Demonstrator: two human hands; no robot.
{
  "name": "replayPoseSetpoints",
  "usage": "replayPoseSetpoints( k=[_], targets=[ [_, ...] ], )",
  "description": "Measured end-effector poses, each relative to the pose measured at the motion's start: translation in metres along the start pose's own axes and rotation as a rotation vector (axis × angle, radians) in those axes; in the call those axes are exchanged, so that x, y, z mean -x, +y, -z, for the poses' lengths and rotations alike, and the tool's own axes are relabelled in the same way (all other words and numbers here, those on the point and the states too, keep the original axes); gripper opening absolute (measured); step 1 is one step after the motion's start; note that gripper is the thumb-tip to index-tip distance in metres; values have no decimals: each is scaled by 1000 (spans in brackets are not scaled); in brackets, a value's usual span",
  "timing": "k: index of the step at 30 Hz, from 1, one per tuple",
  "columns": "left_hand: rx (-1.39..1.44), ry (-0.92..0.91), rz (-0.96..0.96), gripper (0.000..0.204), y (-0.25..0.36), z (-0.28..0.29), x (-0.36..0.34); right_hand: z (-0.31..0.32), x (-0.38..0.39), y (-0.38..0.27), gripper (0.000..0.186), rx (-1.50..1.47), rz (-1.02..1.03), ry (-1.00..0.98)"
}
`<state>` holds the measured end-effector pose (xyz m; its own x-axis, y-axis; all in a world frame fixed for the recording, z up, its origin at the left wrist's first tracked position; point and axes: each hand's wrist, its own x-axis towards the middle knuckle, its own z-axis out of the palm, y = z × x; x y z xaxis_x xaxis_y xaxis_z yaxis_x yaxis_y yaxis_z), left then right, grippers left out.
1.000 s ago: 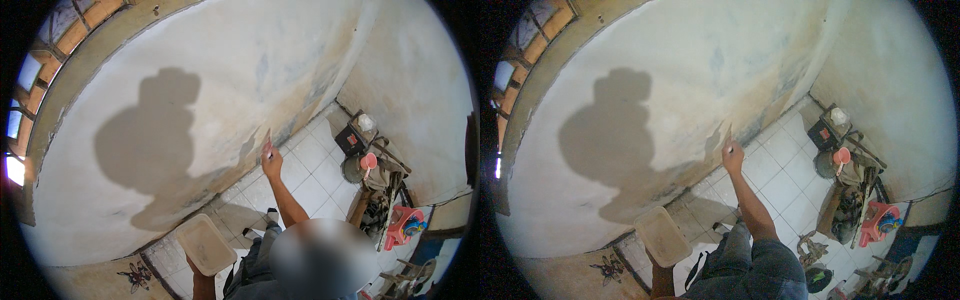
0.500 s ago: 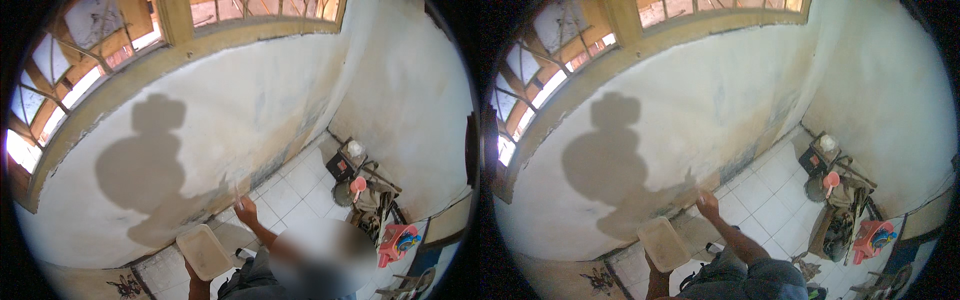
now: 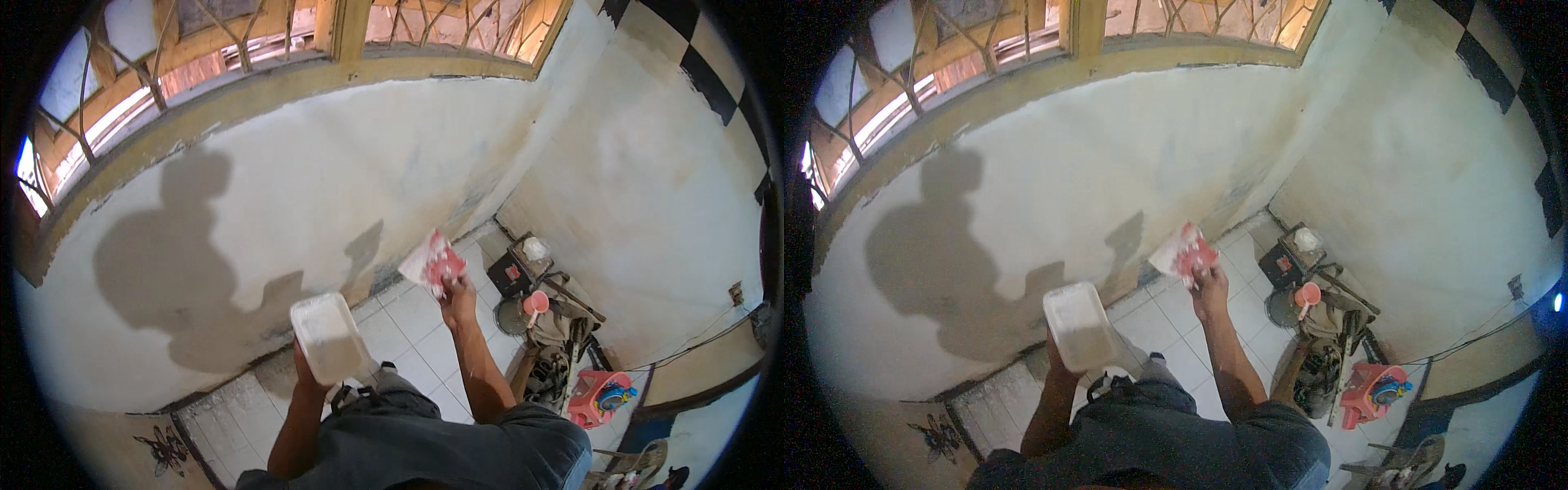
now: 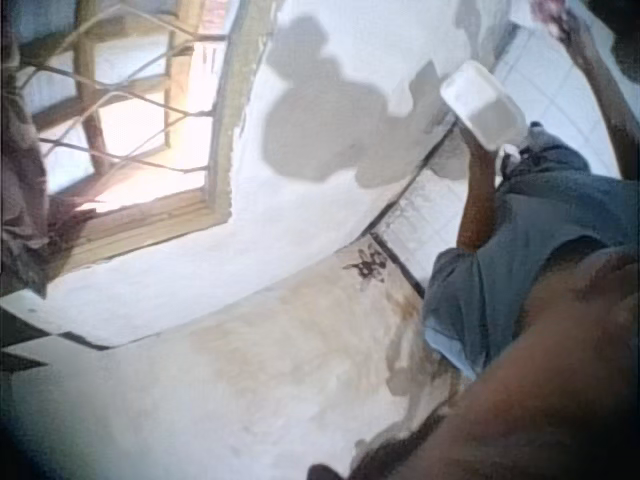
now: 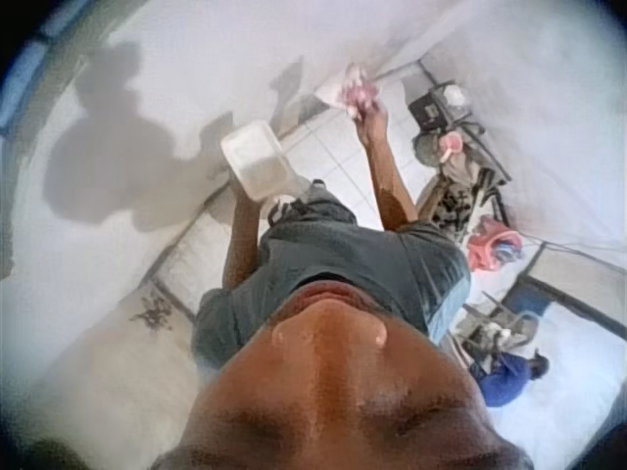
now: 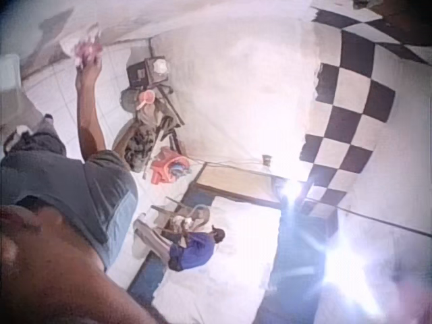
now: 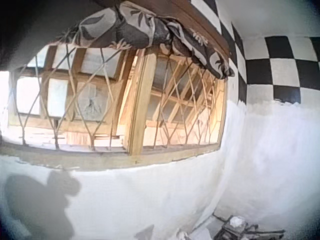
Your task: The person applies putty to a wall using a scraper, repeatedly picking up material from a container and spreading it over the surface.
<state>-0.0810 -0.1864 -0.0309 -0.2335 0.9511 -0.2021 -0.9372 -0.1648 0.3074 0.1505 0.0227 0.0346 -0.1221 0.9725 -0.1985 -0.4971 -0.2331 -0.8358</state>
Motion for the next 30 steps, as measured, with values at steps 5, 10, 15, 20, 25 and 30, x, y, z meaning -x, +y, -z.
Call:
replayPoseSetpoints(
  k=[5, 10, 15, 20, 25, 30],
  targets=[
    [27, -97, -72, 58, 5, -26, -21, -63, 18, -32, 26, -82, 89, -222],
    [20, -69, -12, 59, 12, -51, -32, -99, 35, -28, 17, -63, 131, -190],
    [-64, -177, -23, 62, 11, -61, -48, -105, 46, -30, 8, 376, 42, -366],
    [73, -189, 67, 60, 16, -87, -48, -113, 52, -13, 8, 647, 49, -468],
    [-29, -301, -16, 58, 15, -92, -51, -117, 55, -4, 13, 971, 325, -477],
    [111, -247, 144, 59, 3, -77, -73, -122, 55, 6, 16, 1048, 394, -438]
  ],
)
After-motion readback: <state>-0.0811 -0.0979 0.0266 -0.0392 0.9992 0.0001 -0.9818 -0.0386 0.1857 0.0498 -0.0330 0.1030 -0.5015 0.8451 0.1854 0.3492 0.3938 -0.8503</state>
